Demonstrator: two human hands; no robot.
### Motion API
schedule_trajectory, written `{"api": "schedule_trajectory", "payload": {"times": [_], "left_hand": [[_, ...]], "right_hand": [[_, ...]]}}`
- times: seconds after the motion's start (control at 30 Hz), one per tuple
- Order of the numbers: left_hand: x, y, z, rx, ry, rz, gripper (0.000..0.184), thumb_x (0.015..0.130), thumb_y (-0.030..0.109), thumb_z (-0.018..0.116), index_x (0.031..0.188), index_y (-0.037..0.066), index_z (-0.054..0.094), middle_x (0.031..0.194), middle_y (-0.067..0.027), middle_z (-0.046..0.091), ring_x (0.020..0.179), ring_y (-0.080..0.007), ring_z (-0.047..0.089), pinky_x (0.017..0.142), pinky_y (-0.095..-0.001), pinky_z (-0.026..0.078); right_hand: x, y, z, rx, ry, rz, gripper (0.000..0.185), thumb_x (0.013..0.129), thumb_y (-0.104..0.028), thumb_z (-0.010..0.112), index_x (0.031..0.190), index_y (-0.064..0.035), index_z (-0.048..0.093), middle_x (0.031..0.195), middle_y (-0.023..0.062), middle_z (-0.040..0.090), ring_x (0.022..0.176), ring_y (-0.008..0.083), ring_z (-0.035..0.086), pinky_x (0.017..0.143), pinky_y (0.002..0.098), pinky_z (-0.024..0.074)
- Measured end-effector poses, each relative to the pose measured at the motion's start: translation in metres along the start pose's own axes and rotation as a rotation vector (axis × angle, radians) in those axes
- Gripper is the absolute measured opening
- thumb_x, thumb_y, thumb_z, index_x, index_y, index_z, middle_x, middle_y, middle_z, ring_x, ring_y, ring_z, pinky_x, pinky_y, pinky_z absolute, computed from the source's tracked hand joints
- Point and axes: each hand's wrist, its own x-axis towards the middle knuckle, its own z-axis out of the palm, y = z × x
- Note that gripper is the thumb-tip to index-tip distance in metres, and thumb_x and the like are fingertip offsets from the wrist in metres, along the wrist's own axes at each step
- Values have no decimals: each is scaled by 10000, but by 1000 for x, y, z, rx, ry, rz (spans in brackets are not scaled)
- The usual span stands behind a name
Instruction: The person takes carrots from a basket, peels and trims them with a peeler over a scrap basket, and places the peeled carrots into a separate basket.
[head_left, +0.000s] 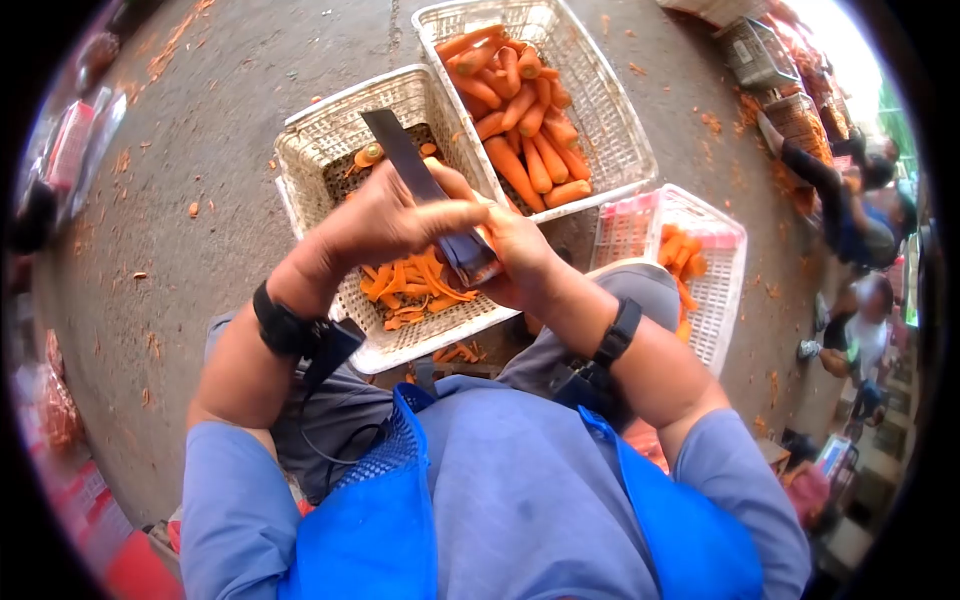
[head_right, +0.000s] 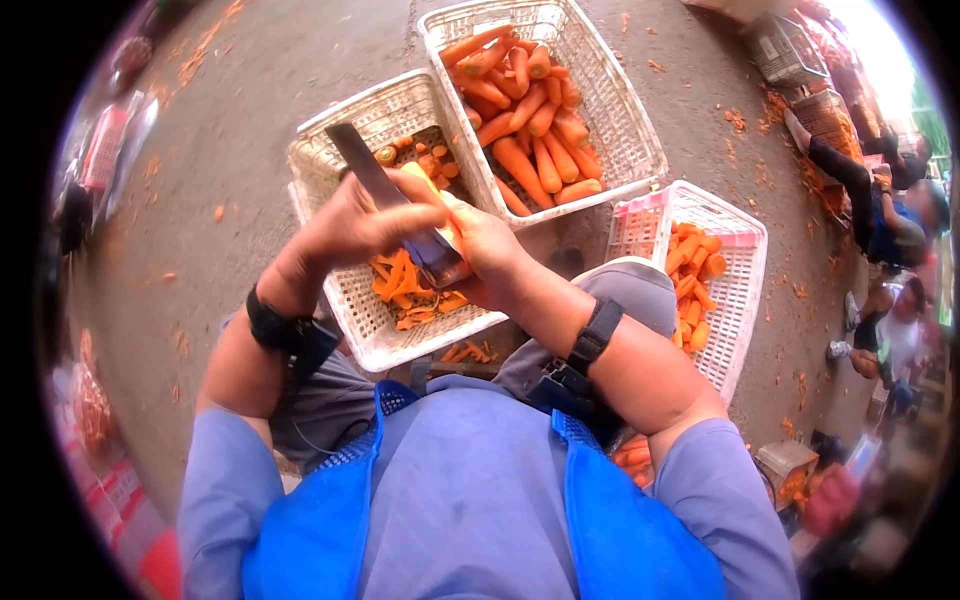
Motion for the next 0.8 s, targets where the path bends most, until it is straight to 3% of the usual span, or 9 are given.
{"api": "schedule_trajectory", "payload": {"times": [0.07,0.13,0.17,0.23,0.33,0.4,0.53,0.63,0.8], "left_hand": [[1,-5,-15,-129,80,-45,192,917,224,720,945,34,728,683,-21,665,493,-55,551,434,-189,408],[5,-10,-34,-137,208,-95,209,915,252,726,920,43,721,685,-25,672,483,-48,547,422,-191,415],[8,-19,-50,-164,211,-99,220,917,264,726,929,44,715,700,-32,679,492,-46,550,426,-189,418],[11,-37,-72,-211,247,-136,260,920,284,727,981,34,690,749,-45,691,515,-45,559,437,-177,424],[20,-74,-103,52,452,-224,276,922,289,726,1006,31,675,764,-51,691,521,-46,555,444,-171,424],[18,-76,-117,-3,471,-199,290,925,306,726,984,27,669,754,-59,691,513,-45,550,442,-188,428],[17,-53,-105,64,484,-94,301,930,329,729,941,33,677,699,-40,685,498,-36,533,435,-189,426],[13,-34,-91,80,513,8,254,945,300,715,921,47,700,702,-20,689,500,-27,528,449,-176,426],[-5,-13,-60,-4,342,97,194,946,265,712,957,71,719,730,-2,687,543,-30,570,480,-160,440]], "right_hand": [[-2,5,-2,92,110,84,414,1074,-397,381,1308,-79,506,1006,96,639,787,189,658,577,328,549],[-4,7,-6,130,136,118,417,1074,-415,382,1271,-72,514,967,102,636,756,211,656,564,344,549],[-6,7,-10,193,19,178,430,1072,-438,381,1224,-59,514,908,115,627,705,239,647,550,370,551],[-8,6,-3,175,76,226,440,1072,-443,370,1217,-55,519,855,139,619,650,262,627,538,364,530],[-19,3,-1,110,58,252,482,1066,-469,370,1219,-38,525,808,160,630,581,271,615,536,346,520],[-21,-5,-5,99,-37,245,497,1066,-473,369,1234,-32,524,815,162,640,594,270,631,544,344,526],[-13,-4,-3,87,199,-5,453,1077,-395,393,1310,-16,479,935,165,664,735,267,687,669,364,583],[-3,-5,-17,13,223,-82,428,1086,-362,377,1326,-18,461,980,171,658,779,268,691,729,369,589],[2,-6,-10,44,215,-51,402,1091,-349,364,1243,-2,499,996,150,657,783,252,685,660,358,593]]}}
